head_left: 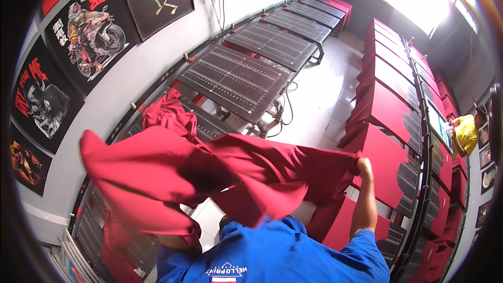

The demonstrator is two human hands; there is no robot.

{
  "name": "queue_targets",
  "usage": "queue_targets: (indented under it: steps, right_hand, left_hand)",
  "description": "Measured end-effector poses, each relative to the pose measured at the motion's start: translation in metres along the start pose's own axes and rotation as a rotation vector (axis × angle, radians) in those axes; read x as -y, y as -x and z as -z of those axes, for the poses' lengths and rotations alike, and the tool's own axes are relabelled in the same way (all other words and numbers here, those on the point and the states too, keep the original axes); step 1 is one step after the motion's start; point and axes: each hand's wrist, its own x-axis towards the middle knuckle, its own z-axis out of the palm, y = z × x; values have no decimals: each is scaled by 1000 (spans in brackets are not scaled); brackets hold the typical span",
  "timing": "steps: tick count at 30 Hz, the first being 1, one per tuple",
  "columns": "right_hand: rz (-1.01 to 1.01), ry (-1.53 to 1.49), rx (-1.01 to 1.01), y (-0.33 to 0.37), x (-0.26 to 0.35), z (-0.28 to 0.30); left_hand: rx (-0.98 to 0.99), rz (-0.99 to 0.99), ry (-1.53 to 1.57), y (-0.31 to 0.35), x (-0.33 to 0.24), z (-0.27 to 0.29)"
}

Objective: The person places red fabric panels onto flat printing boards and smooths them by hand before moving to another station to handle previously processed pieces.

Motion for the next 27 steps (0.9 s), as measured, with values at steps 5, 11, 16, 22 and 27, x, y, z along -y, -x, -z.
queue_targets:
  steps: [5,11,16,22,27]
  right_hand:
    - [315,-1035,406,63,211,106]
    - [962,-735,840,167,432,106]
    - [1628,-470,423,189,558,76]
    - [1420,-258,1010,137,622,80]
    - [1072,-417,754,33,563,127]
  left_hand:
    - [-42,261,-62,-30,90,-20]
    - [86,999,71,-34,244,-14]
    - [231,1078,335,-74,293,-19]
    - [388,1077,598,-135,347,-42]
    - [188,1061,324,-210,371,-22]
